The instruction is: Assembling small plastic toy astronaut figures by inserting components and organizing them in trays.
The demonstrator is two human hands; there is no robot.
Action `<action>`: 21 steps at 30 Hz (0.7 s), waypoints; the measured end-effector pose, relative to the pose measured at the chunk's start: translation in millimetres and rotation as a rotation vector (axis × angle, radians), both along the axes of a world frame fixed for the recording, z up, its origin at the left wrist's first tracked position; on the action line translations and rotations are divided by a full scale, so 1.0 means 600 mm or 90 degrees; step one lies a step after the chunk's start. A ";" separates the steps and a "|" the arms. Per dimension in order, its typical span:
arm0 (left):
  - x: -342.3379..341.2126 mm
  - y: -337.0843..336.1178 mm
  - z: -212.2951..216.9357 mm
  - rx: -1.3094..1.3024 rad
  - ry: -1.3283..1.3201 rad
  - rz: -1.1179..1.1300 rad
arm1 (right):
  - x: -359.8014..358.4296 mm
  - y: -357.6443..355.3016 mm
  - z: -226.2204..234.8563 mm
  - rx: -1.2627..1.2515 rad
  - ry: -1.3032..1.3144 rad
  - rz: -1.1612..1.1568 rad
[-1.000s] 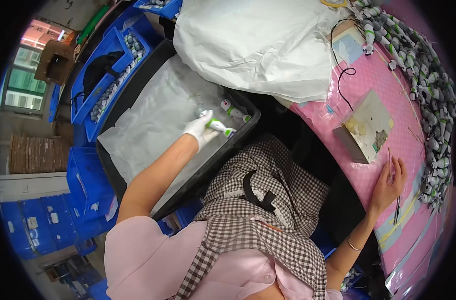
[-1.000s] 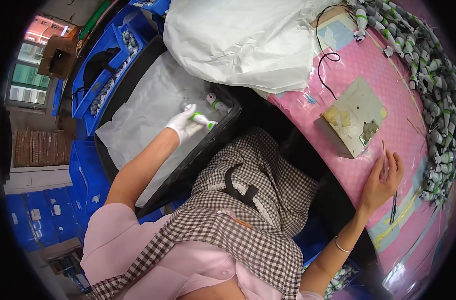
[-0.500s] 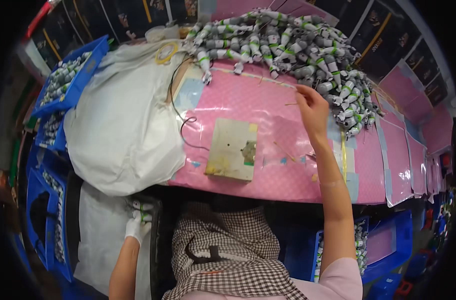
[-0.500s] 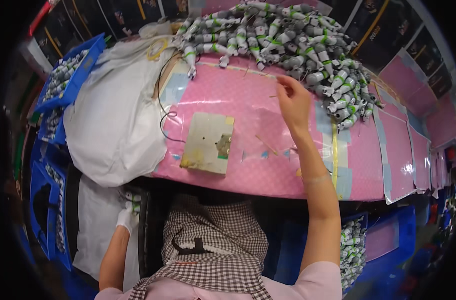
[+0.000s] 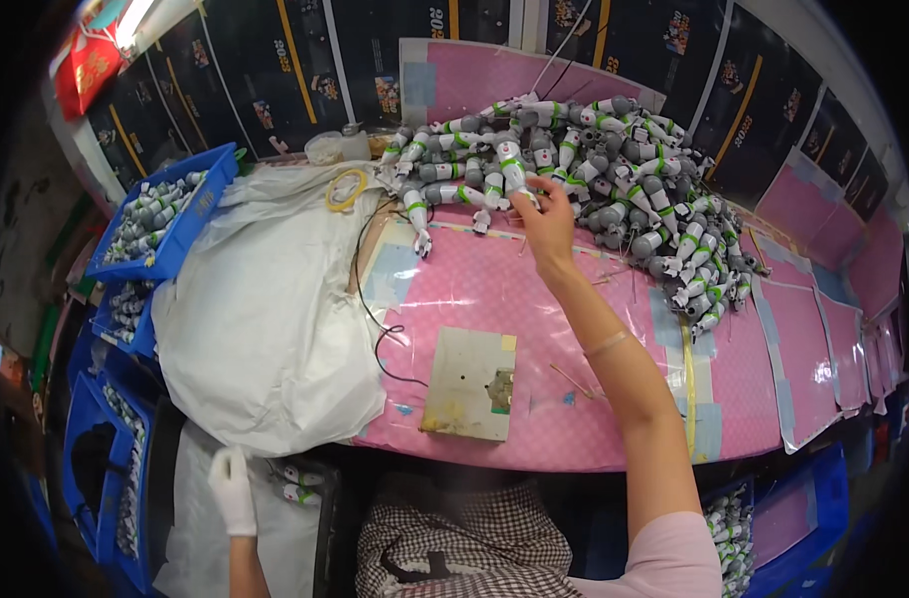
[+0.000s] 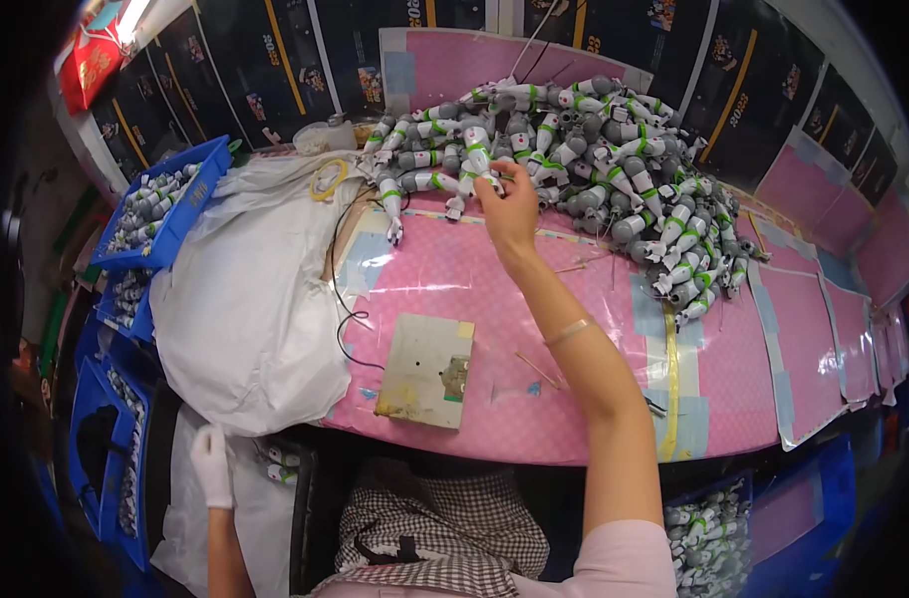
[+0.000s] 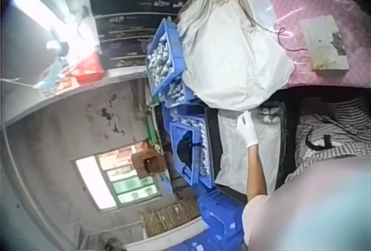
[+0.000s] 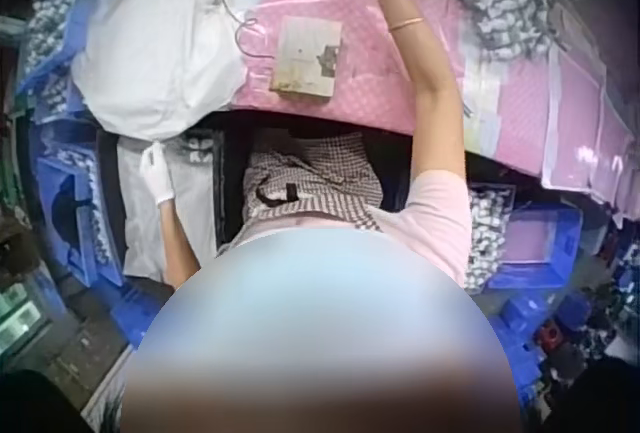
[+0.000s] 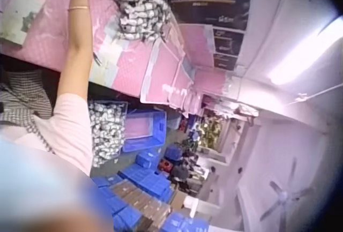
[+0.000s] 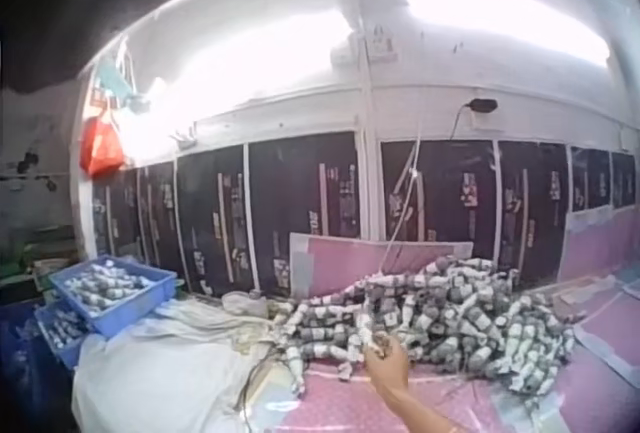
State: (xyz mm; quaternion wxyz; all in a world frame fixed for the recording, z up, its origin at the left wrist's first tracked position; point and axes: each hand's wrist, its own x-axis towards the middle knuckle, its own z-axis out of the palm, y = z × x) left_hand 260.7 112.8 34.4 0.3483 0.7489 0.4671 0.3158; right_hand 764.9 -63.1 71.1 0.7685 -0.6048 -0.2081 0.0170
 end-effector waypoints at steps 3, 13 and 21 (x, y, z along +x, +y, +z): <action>0.125 -0.031 0.059 -0.172 -0.189 -0.062 | -0.125 -0.058 0.034 0.068 0.029 0.088; 0.386 -0.184 0.096 -0.821 -0.665 -0.395 | -0.347 -0.187 0.027 -0.265 -0.354 0.221; 0.338 -0.202 0.092 -0.783 -0.781 -0.495 | -0.439 -0.171 0.000 0.216 0.327 0.488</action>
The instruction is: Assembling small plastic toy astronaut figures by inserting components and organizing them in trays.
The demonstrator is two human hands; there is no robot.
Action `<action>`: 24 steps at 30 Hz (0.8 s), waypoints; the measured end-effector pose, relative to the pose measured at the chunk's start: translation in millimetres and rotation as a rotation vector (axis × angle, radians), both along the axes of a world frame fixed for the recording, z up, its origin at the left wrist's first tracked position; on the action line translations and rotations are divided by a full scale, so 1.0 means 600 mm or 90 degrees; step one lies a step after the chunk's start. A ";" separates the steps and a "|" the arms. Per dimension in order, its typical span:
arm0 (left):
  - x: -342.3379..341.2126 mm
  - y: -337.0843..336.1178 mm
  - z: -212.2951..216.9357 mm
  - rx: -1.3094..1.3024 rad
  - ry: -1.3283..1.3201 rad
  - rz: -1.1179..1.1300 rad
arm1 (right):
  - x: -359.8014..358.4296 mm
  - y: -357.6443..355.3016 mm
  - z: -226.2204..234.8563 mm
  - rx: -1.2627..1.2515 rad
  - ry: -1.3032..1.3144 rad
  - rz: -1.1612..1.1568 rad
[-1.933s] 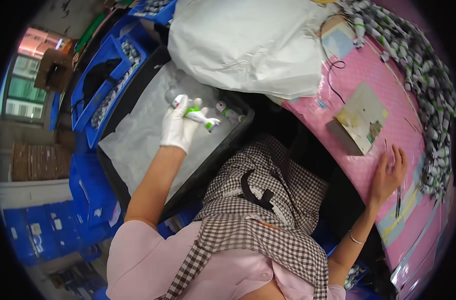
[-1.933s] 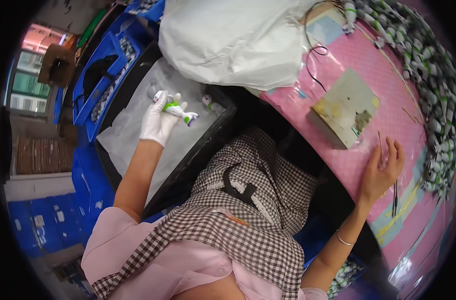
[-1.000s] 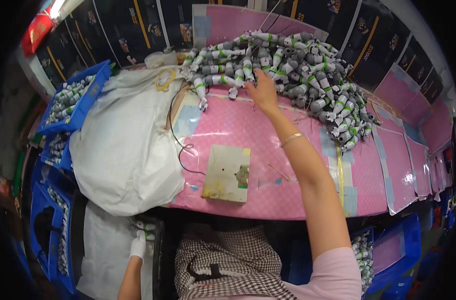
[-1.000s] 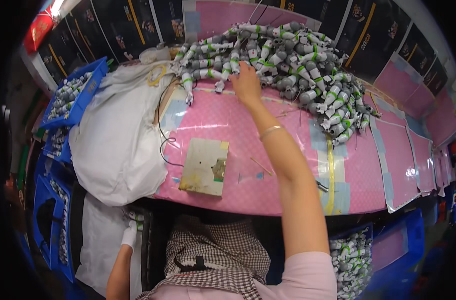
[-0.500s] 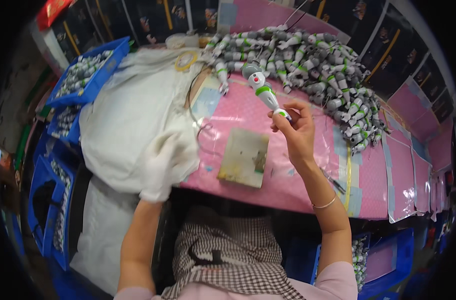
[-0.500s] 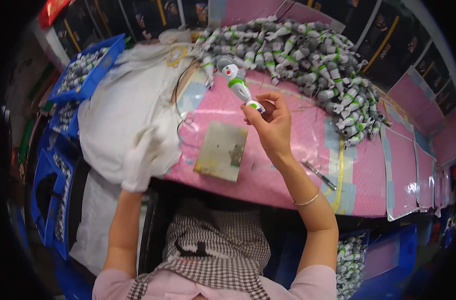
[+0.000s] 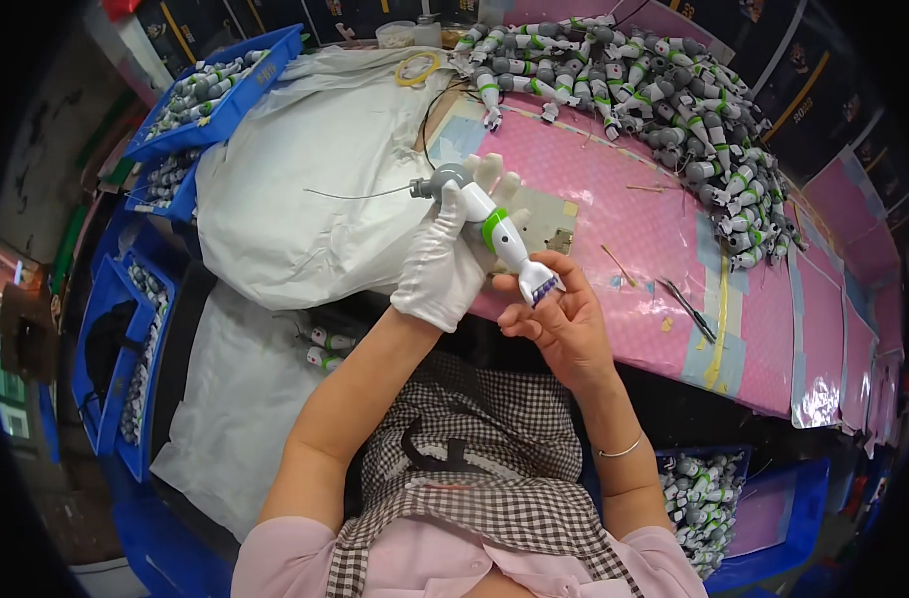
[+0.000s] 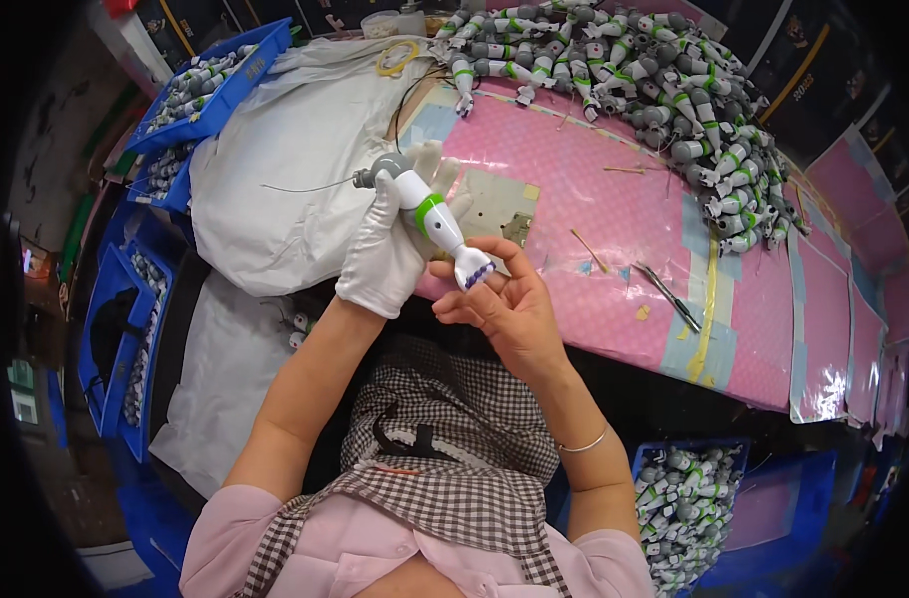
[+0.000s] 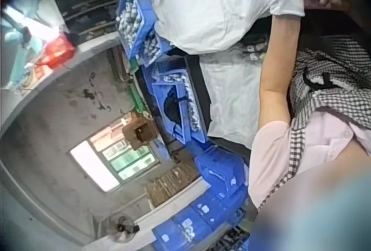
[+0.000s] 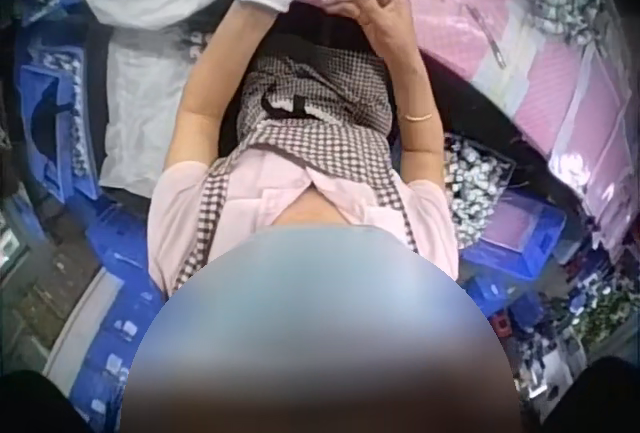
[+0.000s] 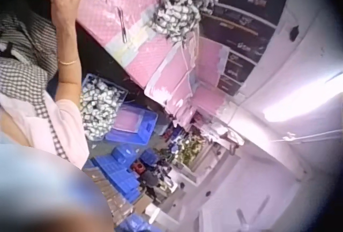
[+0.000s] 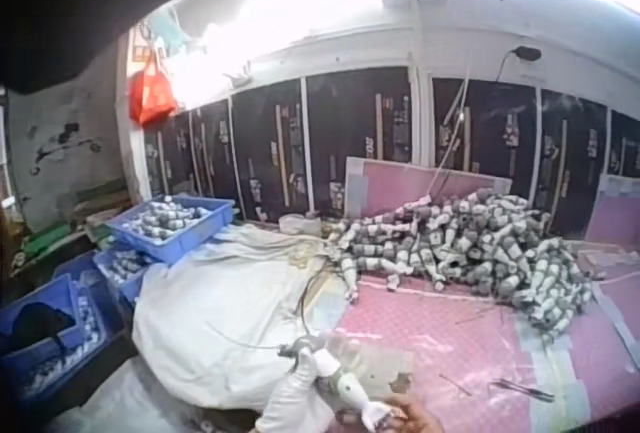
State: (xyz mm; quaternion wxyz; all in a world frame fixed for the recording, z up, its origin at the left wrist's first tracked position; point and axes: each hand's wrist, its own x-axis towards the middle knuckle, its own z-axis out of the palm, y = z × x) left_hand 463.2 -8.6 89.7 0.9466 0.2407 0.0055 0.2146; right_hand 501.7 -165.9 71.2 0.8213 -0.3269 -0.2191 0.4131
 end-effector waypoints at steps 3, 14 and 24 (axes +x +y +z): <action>-0.009 0.000 0.010 0.023 0.000 -0.041 | -0.009 0.005 -0.011 -0.031 -0.115 -0.071; -0.028 0.001 -0.001 0.008 0.092 -0.154 | -0.006 -0.019 0.018 -0.188 -0.688 -0.226; -0.068 -0.063 -0.015 -0.010 0.246 -0.335 | 0.112 -0.021 0.015 -0.141 0.028 -0.222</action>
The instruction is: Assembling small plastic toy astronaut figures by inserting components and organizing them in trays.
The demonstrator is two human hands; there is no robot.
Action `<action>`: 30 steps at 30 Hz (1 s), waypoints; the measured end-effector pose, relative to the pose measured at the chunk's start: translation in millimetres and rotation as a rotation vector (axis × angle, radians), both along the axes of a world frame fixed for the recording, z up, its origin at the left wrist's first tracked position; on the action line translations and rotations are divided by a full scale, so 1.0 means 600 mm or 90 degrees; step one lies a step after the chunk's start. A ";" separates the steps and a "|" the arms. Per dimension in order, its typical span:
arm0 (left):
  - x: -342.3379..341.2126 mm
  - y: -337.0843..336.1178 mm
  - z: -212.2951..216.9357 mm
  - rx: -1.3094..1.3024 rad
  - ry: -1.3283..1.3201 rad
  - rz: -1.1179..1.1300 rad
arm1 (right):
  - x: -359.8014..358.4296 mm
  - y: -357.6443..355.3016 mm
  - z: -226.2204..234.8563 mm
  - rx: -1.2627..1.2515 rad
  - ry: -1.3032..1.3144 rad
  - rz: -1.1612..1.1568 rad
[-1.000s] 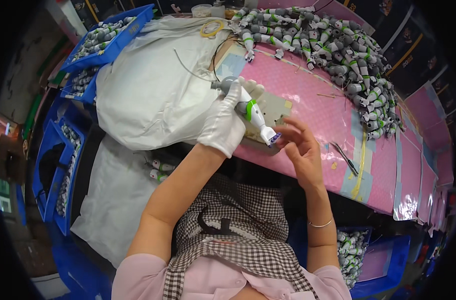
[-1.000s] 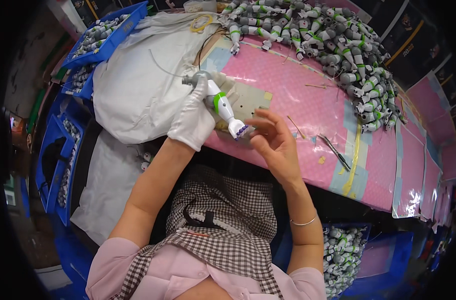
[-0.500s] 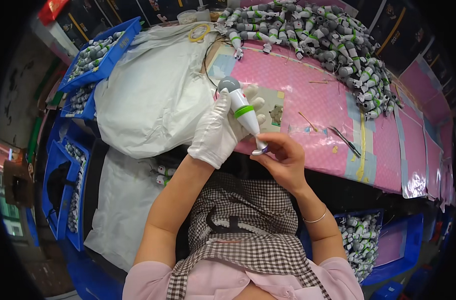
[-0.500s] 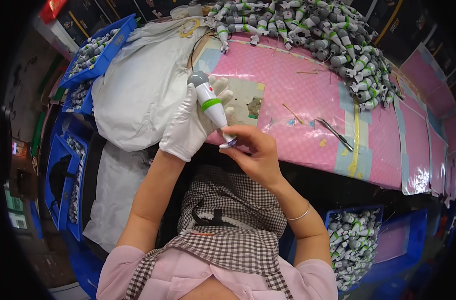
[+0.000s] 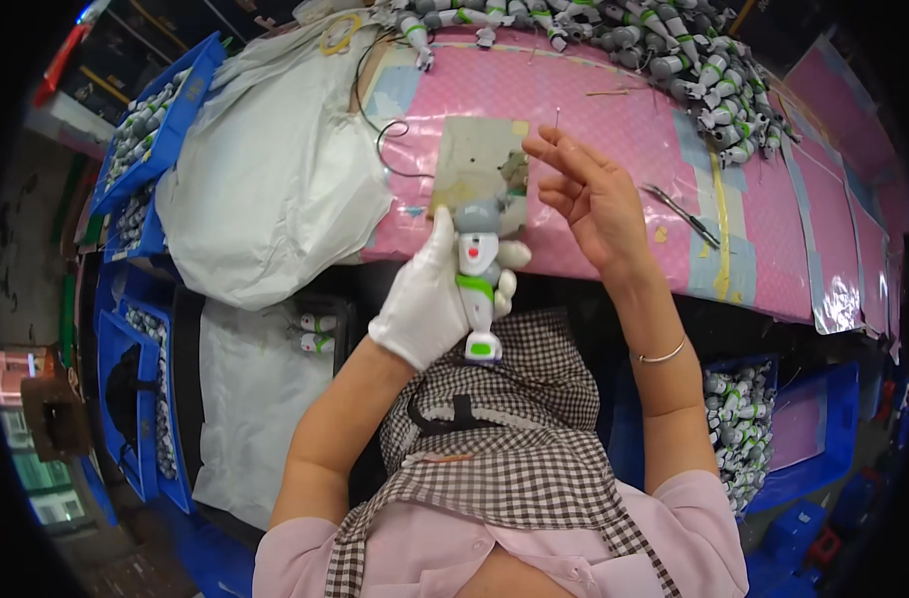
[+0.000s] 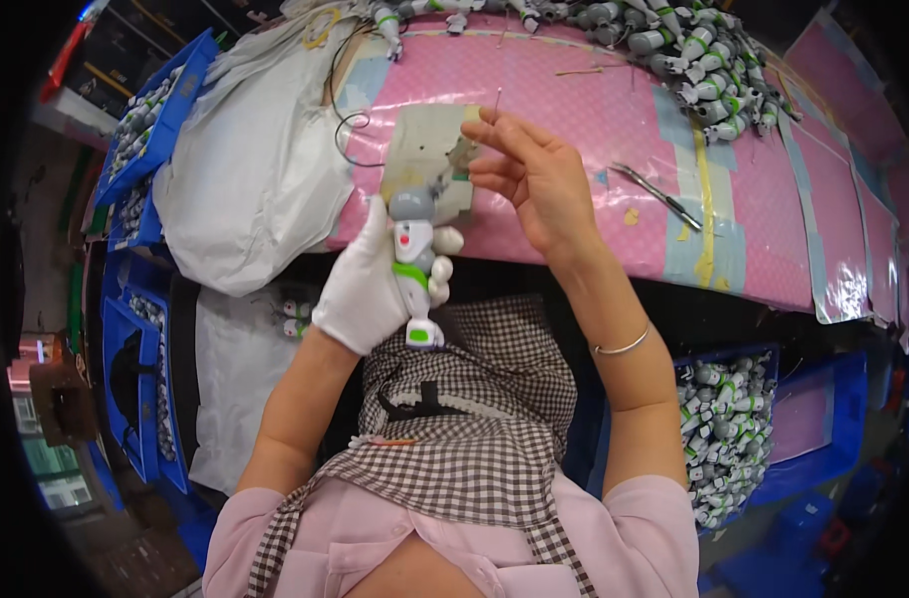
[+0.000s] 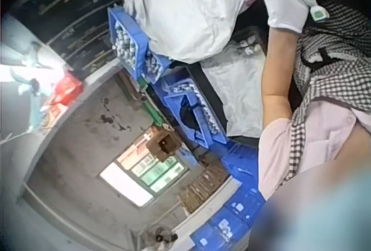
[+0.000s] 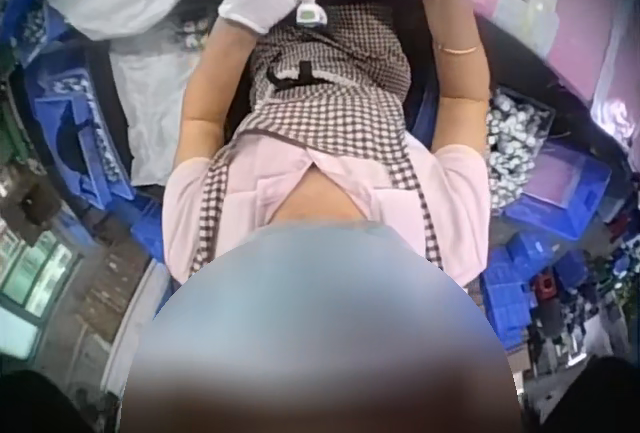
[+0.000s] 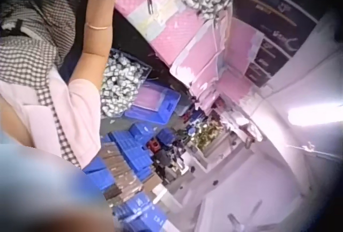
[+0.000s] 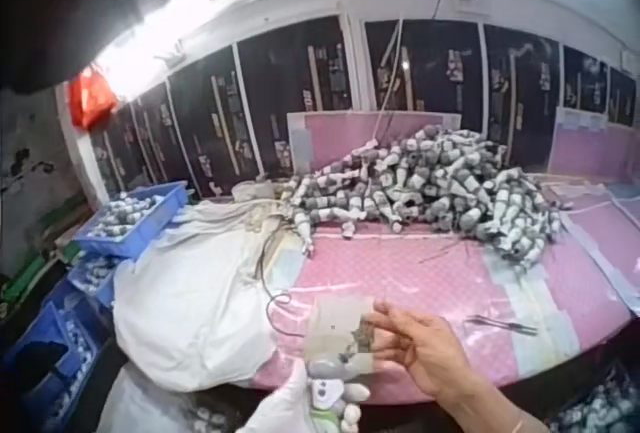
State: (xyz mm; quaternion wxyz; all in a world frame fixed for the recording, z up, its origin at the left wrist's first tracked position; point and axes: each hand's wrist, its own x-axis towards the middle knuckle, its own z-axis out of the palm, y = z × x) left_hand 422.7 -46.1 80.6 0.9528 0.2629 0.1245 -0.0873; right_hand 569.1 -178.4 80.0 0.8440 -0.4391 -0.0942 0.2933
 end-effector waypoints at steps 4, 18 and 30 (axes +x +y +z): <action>-0.020 -0.019 -0.021 0.142 0.041 -0.033 | -0.005 -0.028 -0.013 -0.012 0.025 0.013; -0.020 -0.030 -0.025 -0.132 0.183 -0.089 | 0.004 -0.024 -0.053 -0.351 -0.333 -0.003; -0.027 -0.024 -0.044 -0.206 0.132 -0.130 | 0.002 -0.013 -0.058 -0.435 -0.540 -0.075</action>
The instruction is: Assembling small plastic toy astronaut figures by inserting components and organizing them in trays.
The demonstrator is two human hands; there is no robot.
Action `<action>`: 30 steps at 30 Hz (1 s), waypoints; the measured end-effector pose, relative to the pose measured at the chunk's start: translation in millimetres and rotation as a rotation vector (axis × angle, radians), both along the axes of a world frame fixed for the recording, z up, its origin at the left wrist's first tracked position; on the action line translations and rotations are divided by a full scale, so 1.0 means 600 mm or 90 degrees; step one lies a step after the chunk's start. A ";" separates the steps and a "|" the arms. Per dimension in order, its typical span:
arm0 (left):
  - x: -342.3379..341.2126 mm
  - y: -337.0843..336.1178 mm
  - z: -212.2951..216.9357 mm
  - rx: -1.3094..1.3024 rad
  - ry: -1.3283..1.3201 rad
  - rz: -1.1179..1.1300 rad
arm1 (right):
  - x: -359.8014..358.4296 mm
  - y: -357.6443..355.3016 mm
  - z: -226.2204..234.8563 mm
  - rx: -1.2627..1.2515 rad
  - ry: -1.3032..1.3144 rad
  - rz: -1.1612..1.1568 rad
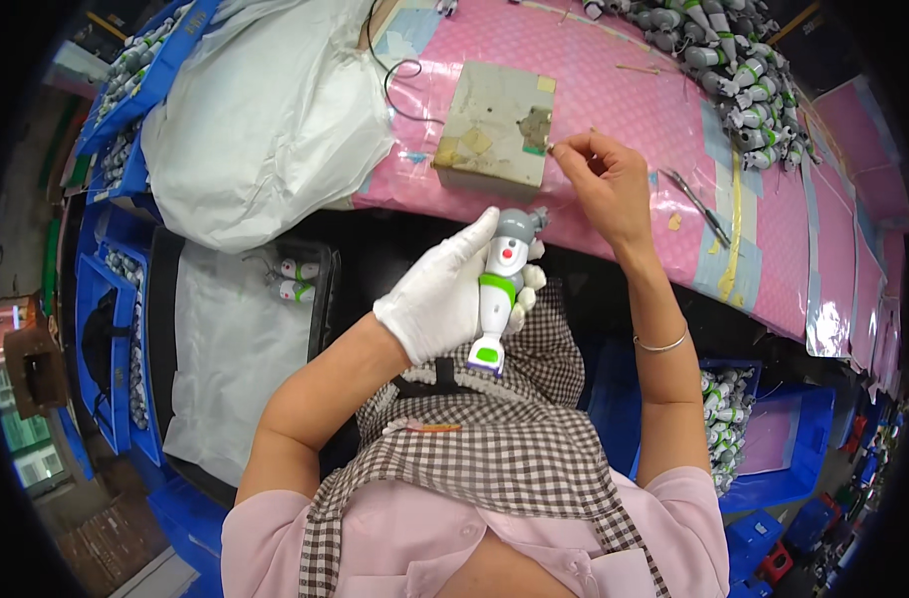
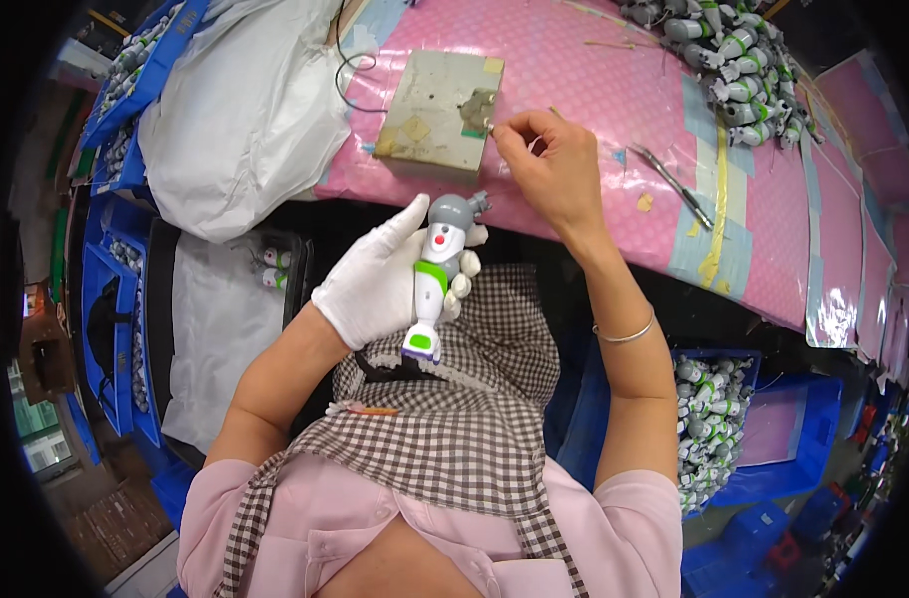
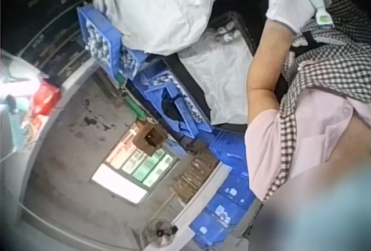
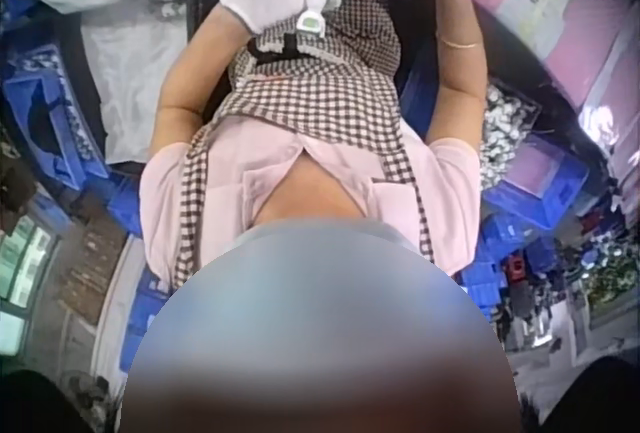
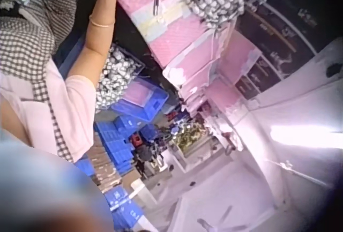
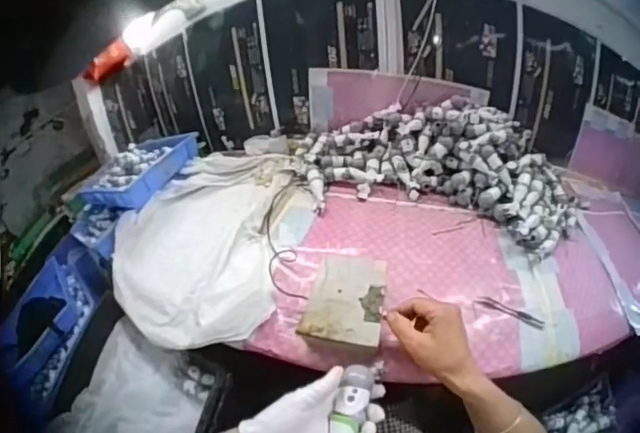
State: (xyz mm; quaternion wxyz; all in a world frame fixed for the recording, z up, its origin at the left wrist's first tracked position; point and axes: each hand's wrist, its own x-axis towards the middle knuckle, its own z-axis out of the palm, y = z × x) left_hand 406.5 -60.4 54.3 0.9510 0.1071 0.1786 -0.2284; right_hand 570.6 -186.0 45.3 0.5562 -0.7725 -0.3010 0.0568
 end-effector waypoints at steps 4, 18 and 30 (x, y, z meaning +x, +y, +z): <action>0.002 -0.010 0.024 0.361 -0.073 0.039 | 0.017 0.001 -0.011 0.042 0.099 0.043; 0.048 0.018 0.057 0.620 -0.119 0.122 | 0.040 -0.006 0.028 0.230 0.737 0.137; 0.047 0.030 0.045 0.481 -0.130 0.125 | 0.033 0.004 0.031 -0.084 -0.071 0.066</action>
